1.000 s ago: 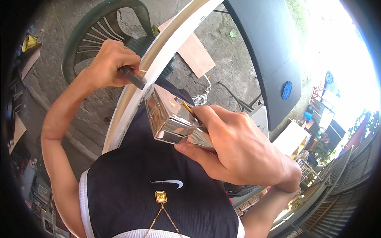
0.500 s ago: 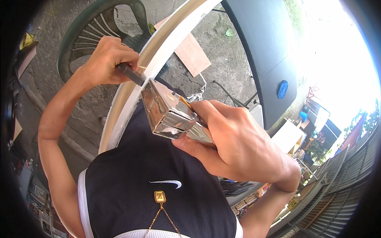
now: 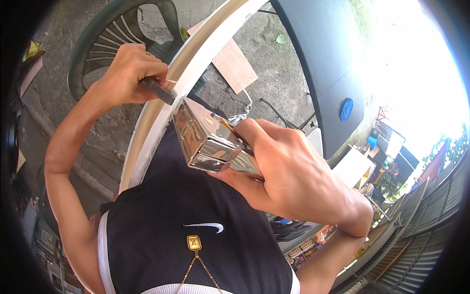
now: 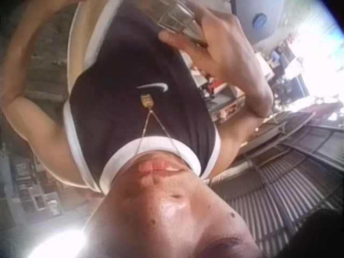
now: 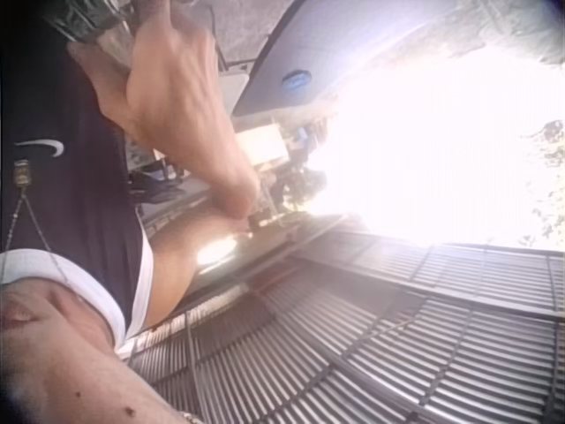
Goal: The person uses a hammer and a metal nail gun to secure a white strip along the edge of a large, curved wooden board. The person repeatedly hammers nails into the strip to attach it to the board, working along the length of the edge.
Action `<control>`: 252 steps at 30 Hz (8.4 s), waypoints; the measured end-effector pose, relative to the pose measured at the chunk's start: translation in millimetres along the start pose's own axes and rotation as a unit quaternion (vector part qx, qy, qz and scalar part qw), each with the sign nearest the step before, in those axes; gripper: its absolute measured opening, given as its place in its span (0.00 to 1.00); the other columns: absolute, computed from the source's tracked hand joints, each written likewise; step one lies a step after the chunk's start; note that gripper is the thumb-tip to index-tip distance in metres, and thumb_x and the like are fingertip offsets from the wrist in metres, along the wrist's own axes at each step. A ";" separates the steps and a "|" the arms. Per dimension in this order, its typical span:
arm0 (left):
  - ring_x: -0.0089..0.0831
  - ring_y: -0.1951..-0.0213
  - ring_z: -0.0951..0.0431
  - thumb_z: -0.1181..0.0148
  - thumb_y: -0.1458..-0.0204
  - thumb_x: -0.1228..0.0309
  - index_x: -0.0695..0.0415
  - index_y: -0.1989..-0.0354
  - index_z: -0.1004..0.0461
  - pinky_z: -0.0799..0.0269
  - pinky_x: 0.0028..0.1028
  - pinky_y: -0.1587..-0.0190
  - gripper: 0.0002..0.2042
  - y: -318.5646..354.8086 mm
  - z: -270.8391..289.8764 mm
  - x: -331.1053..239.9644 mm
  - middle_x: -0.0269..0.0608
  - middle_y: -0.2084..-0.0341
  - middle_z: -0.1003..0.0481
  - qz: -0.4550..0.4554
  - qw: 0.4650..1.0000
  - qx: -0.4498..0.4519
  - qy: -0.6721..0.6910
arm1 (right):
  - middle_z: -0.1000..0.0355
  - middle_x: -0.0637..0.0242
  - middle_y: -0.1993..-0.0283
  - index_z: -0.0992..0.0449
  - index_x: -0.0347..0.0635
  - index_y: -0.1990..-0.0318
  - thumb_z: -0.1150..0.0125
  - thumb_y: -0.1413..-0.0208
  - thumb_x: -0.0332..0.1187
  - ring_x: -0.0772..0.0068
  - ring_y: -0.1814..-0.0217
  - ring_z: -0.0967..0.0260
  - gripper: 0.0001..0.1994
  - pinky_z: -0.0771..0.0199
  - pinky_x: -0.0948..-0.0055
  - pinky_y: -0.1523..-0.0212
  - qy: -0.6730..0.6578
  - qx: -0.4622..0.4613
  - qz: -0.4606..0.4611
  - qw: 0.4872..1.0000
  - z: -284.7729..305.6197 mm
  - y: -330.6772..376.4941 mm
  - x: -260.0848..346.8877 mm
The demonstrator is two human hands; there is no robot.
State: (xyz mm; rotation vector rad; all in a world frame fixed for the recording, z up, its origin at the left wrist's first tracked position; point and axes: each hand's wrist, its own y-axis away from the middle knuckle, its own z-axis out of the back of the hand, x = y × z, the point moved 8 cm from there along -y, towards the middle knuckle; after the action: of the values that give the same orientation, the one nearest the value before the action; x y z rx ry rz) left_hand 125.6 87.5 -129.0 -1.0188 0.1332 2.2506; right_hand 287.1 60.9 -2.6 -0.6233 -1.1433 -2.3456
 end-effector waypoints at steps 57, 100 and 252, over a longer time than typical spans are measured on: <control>0.45 0.75 0.26 0.30 0.59 0.67 0.62 0.78 0.27 0.34 0.38 0.71 0.12 -35.7 83.6 -55.0 0.44 0.85 0.29 -0.081 0.964 0.191 -0.167 | 0.36 0.52 0.85 0.25 0.28 0.62 0.42 0.39 0.43 0.61 0.84 0.35 0.19 0.38 0.62 0.78 -0.103 -0.076 0.005 0.992 8.7 -7.2 -21.8; 0.37 0.84 0.34 0.69 0.39 0.39 0.65 0.82 0.31 0.39 0.32 0.77 0.38 -24.0 -3.8 16.0 0.43 0.89 0.37 0.083 0.967 0.106 0.217 | 0.32 0.58 0.81 0.28 0.27 0.61 0.32 0.51 0.33 0.58 0.81 0.31 0.17 0.36 0.65 0.77 -0.048 -0.016 0.027 0.998 14.2 -1.6 -7.6; 0.36 0.80 0.26 0.24 0.71 0.70 0.58 0.76 0.22 0.35 0.32 0.77 0.13 -57.0 75.4 -29.7 0.40 0.84 0.27 -0.078 0.981 0.158 -0.075 | 0.33 0.51 0.82 0.27 0.29 0.63 0.45 0.38 0.40 0.51 0.77 0.30 0.17 0.32 0.59 0.71 -0.045 -0.076 0.017 0.996 23.3 -2.7 -23.9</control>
State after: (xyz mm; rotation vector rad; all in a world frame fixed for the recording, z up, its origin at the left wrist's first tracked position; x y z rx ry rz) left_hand 126.4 142.2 -46.4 -0.6645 0.3227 2.0722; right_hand 309.2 86.0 -5.0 -0.8016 -0.9898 -2.4121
